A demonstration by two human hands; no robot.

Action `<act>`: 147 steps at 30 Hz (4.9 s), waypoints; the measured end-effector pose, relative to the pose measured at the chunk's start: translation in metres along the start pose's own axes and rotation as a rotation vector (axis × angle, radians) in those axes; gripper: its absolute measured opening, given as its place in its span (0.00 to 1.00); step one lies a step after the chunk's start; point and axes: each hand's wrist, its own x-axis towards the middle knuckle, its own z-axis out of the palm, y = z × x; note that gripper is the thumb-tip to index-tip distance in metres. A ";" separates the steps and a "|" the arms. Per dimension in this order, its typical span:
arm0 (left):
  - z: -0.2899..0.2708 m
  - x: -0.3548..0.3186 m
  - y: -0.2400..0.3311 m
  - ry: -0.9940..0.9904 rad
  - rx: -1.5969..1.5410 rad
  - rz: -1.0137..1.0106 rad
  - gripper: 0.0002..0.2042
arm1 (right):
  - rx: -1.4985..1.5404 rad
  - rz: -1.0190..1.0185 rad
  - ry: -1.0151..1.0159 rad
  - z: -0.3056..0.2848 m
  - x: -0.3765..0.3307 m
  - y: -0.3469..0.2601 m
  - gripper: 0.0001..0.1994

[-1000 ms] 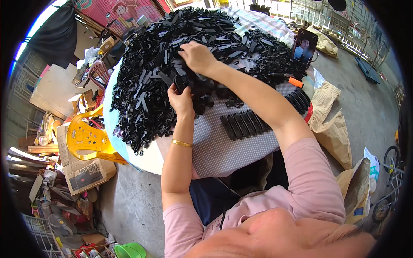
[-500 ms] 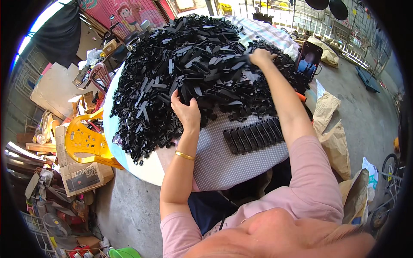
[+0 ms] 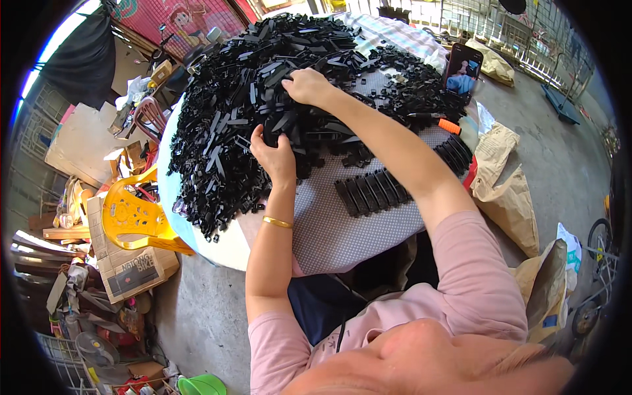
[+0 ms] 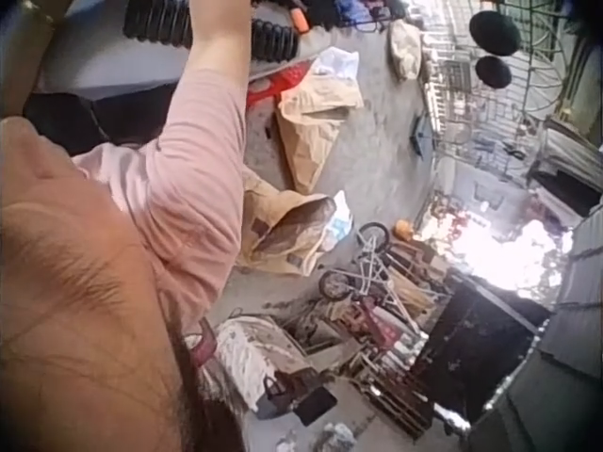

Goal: Manually assembling small black plastic components into a continuous strip.

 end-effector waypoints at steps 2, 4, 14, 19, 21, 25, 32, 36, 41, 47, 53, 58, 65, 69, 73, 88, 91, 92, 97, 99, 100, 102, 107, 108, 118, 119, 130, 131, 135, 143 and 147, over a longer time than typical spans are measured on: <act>-0.002 0.001 -0.002 0.021 0.004 -0.001 0.21 | 0.018 -0.064 -0.047 -0.018 -0.023 -0.012 0.22; 0.000 0.003 -0.005 0.010 0.010 -0.026 0.21 | -0.062 -0.231 0.144 -0.023 -0.046 0.010 0.23; -0.001 0.002 0.015 -0.019 -0.037 -0.004 0.15 | -0.303 0.034 -0.267 -0.072 -0.158 0.094 0.36; -0.007 -0.006 0.023 0.038 -0.009 0.120 0.11 | -0.159 -0.059 -0.035 -0.024 -0.126 0.079 0.20; -0.006 -0.007 0.028 0.038 0.010 0.186 0.10 | -0.092 -0.187 0.081 -0.011 -0.105 0.085 0.20; -0.009 -0.006 0.033 0.098 -0.064 0.305 0.09 | -0.149 -0.226 0.020 -0.018 -0.091 0.076 0.25; -0.021 -0.006 0.055 -0.893 -0.843 -0.298 0.13 | -0.199 -0.144 -0.079 -0.093 -0.141 0.092 0.10; -0.025 -0.009 0.055 -1.321 -0.528 -0.342 0.13 | -0.111 -0.131 -0.341 -0.099 -0.169 0.096 0.13; -0.013 -0.010 0.040 -1.220 -0.283 -0.118 0.14 | -0.187 -0.036 -0.414 -0.083 -0.173 0.088 0.15; -0.008 -0.015 0.045 -1.031 -0.225 0.001 0.15 | -0.278 -0.080 -0.152 -0.060 -0.173 0.086 0.09; -0.011 -0.022 0.055 -0.962 -0.844 -0.491 0.18 | -0.013 0.000 0.080 -0.056 -0.175 0.076 0.10; -0.010 -0.023 0.050 -0.996 -1.043 -0.664 0.17 | 0.346 -0.006 0.239 -0.064 -0.172 0.042 0.07; -0.003 -0.023 0.043 -1.024 -1.057 -0.683 0.15 | -0.123 -0.117 0.266 -0.050 -0.156 0.059 0.07; -0.007 -0.022 0.052 -1.033 -1.088 -0.721 0.15 | 0.058 -0.062 0.265 -0.053 -0.161 0.048 0.07; -0.008 -0.026 0.054 -0.889 -0.879 -0.550 0.14 | 0.202 -0.110 0.343 -0.055 -0.164 0.037 0.06; -0.002 -0.040 0.058 -0.915 -1.179 -0.406 0.16 | 0.421 -0.461 0.599 -0.052 -0.182 0.010 0.06; -0.001 -0.041 0.054 -0.943 -1.110 -0.357 0.16 | 0.247 -0.557 0.663 -0.052 -0.181 0.010 0.07; -0.001 -0.042 0.055 -0.932 -1.065 -0.339 0.16 | 0.203 -0.569 0.676 -0.051 -0.181 0.011 0.08; -0.003 -0.041 0.058 -0.940 -1.021 -0.307 0.16 | 0.095 -0.619 0.724 -0.051 -0.182 0.013 0.08; -0.005 -0.041 0.058 -0.940 -1.017 -0.312 0.15 | 0.004 -0.594 0.650 -0.053 -0.185 0.010 0.09; -0.006 -0.039 0.057 -0.921 -0.992 -0.307 0.15 | 0.006 -0.594 0.647 -0.055 -0.185 0.008 0.09; -0.008 -0.037 0.059 -0.882 -0.950 -0.319 0.15 | 0.026 -0.565 0.494 -0.057 -0.185 0.006 0.09; -0.015 -0.035 0.063 -0.874 -0.911 -0.348 0.14 | 0.052 -0.570 0.328 -0.061 -0.187 0.000 0.13; -0.015 -0.034 0.064 -0.876 -0.877 -0.351 0.14 | 0.056 -0.569 0.324 -0.060 -0.187 0.000 0.13; -0.053 0.009 0.065 -1.218 -0.414 -0.054 0.20 | 0.390 -0.200 0.191 -0.058 -0.211 -0.038 0.22; -0.062 0.017 0.058 -1.194 -0.150 0.180 0.21 | 0.330 -0.332 0.183 -0.051 -0.215 -0.039 0.21; -0.068 -0.010 0.075 -1.308 0.736 0.381 0.21 | -0.234 -0.239 -0.206 -0.003 -0.236 -0.051 0.13; -0.067 -0.011 0.077 -1.312 0.782 0.366 0.21 | -0.269 -0.230 -0.213 0.000 -0.235 -0.049 0.13; -0.067 -0.010 0.067 -1.348 0.688 0.394 0.20 | -0.265 -0.239 -0.273 -0.011 -0.229 -0.053 0.16; -0.076 0.019 0.051 -1.234 0.308 0.262 0.17 | -0.151 -0.300 -0.135 -0.037 -0.191 -0.032 0.08; -0.078 0.037 0.032 -0.874 -0.004 0.260 0.18 | -0.344 -0.324 -0.367 -0.005 -0.178 -0.039 0.10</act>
